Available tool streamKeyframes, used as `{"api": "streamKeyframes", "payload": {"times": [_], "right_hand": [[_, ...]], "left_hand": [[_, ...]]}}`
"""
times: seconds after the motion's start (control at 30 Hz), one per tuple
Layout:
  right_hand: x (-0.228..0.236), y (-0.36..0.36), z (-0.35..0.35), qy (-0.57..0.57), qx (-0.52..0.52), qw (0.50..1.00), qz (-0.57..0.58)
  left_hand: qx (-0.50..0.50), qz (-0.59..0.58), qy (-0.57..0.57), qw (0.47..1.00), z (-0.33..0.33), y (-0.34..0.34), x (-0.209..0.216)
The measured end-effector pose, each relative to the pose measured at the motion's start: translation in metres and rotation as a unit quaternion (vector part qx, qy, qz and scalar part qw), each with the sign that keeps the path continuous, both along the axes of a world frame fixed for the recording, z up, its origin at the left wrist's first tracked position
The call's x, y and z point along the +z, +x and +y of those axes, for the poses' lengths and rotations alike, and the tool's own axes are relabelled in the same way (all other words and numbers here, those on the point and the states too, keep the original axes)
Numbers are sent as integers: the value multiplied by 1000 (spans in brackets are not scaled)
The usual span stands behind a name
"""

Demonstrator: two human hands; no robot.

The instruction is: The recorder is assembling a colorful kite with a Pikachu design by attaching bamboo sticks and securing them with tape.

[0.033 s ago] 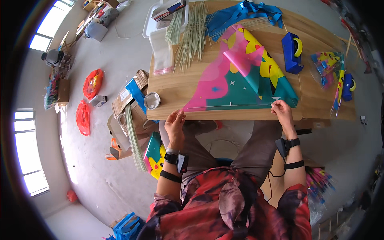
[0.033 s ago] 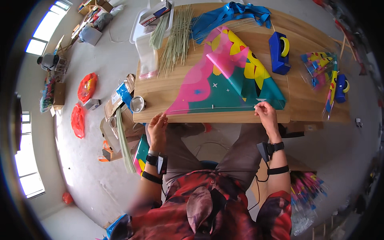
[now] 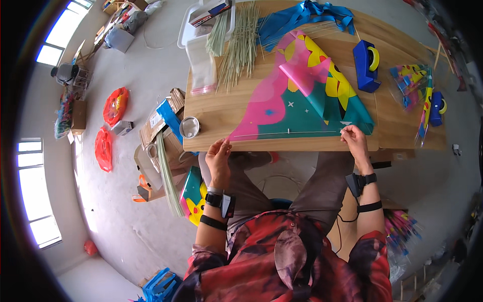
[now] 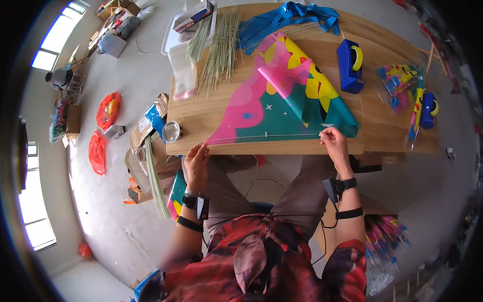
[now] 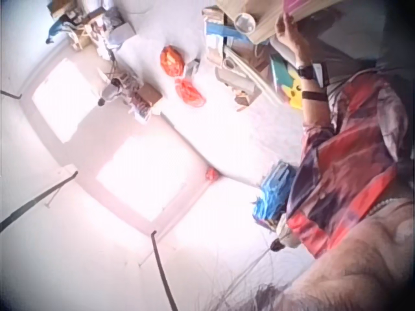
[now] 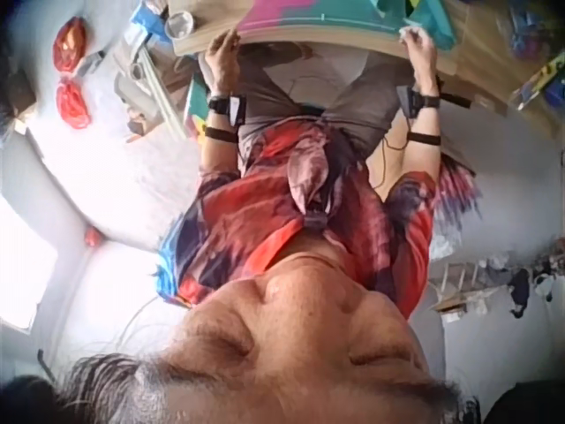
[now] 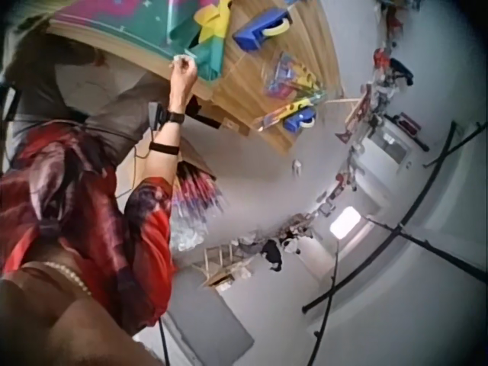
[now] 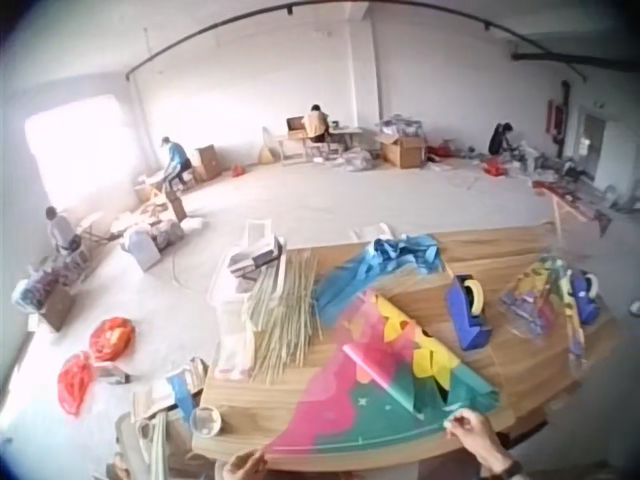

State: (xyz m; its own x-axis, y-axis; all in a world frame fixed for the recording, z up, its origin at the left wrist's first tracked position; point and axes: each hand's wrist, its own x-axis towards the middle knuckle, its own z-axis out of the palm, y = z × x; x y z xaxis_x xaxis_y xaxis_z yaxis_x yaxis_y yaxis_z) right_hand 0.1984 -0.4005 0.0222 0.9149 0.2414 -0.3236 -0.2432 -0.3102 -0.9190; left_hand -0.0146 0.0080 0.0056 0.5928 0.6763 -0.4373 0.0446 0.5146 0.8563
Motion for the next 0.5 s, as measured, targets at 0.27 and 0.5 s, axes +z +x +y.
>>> {"api": "streamKeyframes", "payload": {"times": [0.27, 0.5], "right_hand": [[8, 1, -9, -14, 11, 999, -38], [50, -14, -7, 39, 7, 997, -68]], "left_hand": [[-14, -37, -34, 999, -2, 2, 13], [30, -62, -51, 996, -5, -1, 22]]}}
